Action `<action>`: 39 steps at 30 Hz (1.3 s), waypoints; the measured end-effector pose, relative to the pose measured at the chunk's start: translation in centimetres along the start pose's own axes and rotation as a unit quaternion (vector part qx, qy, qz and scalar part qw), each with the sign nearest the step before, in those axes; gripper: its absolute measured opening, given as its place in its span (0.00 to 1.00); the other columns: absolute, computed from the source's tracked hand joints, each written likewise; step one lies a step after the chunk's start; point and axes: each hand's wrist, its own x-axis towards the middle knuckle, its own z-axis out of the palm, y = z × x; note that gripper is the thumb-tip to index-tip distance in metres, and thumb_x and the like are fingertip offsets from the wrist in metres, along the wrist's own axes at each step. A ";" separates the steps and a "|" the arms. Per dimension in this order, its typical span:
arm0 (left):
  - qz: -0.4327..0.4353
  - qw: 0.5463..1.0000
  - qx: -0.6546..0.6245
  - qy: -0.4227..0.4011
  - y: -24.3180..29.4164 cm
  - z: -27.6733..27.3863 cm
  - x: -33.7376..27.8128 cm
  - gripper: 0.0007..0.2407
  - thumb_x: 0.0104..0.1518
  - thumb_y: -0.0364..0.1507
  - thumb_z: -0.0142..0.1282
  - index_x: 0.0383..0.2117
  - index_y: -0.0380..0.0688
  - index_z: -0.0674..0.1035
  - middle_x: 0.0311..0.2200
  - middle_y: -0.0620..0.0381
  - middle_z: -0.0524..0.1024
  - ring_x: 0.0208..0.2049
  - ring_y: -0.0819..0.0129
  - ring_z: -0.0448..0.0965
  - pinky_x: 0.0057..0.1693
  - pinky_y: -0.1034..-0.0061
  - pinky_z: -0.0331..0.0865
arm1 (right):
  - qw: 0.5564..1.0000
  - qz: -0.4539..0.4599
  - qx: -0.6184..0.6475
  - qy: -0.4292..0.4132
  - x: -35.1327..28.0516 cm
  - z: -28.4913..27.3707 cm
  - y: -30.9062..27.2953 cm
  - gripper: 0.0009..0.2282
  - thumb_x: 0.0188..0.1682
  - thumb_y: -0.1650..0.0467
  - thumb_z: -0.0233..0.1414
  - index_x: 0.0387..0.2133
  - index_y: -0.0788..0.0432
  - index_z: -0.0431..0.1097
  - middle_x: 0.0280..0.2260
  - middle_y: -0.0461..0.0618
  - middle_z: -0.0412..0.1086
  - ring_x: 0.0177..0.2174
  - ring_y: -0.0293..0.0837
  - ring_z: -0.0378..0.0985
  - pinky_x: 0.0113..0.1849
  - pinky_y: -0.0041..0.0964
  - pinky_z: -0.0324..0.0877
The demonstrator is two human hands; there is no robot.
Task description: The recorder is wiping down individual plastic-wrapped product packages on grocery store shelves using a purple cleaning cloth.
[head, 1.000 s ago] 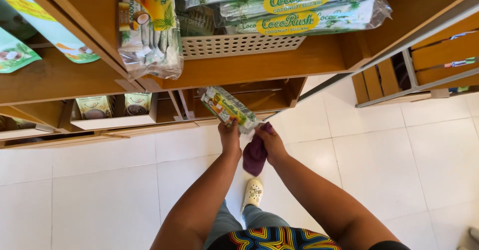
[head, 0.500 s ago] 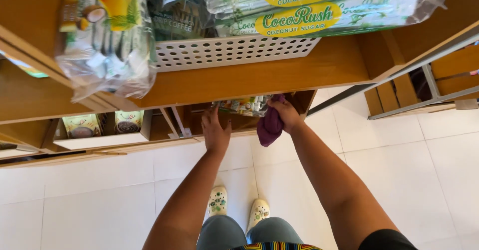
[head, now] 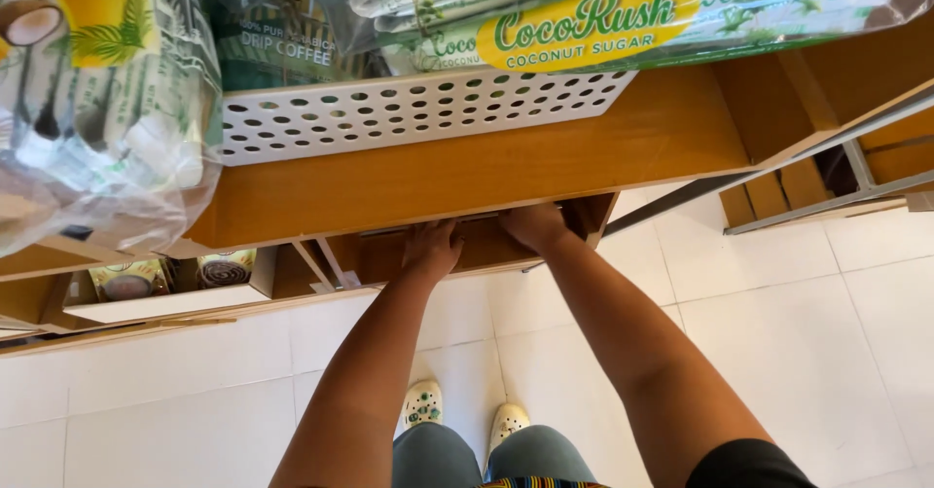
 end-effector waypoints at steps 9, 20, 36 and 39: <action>0.101 0.994 -0.052 0.003 1.9 -1.2 -2.6 0.27 0.56 0.38 0.58 0.64 0.51 0.68 0.69 0.50 0.56 0.68 0.46 0.56 0.68 0.49 0.52 | 0.985 -0.048 -0.167 0.022 -2.3 4.2 0.5 0.19 0.56 0.58 0.44 0.52 0.55 0.70 0.52 0.61 0.70 0.54 0.60 0.71 0.53 0.51 0.67; 0.068 0.908 -0.412 0.028 11.5 -10.8 -15.5 0.27 0.58 0.24 0.53 0.66 0.45 0.64 0.62 0.40 0.68 0.63 0.50 0.68 0.64 0.65 0.64 | 0.967 -0.081 0.189 0.147 -17.4 -4.9 -8.3 0.20 0.44 0.70 0.55 0.52 0.61 0.69 0.50 0.62 0.70 0.50 0.63 0.71 0.50 0.49 0.68; 0.200 0.881 -0.419 0.094 16.0 -31.9 -28.5 0.25 0.56 0.24 0.58 0.63 0.42 0.66 0.60 0.43 0.69 0.61 0.53 0.71 0.61 0.66 0.68 | 0.800 -0.024 0.600 0.002 -30.6 -16.3 -19.3 0.12 0.52 0.69 0.57 0.44 0.65 0.71 0.38 0.50 0.75 0.37 0.40 0.76 0.40 0.36 0.72; 0.248 0.879 -0.388 0.126 15.9 -34.9 -29.4 0.25 0.57 0.23 0.59 0.63 0.42 0.66 0.60 0.42 0.68 0.62 0.50 0.69 0.64 0.65 0.64 | 0.796 -0.057 0.601 0.036 -31.2 -18.2 -21.7 0.12 0.51 0.70 0.57 0.45 0.63 0.71 0.38 0.48 0.74 0.38 0.39 0.76 0.40 0.35 0.72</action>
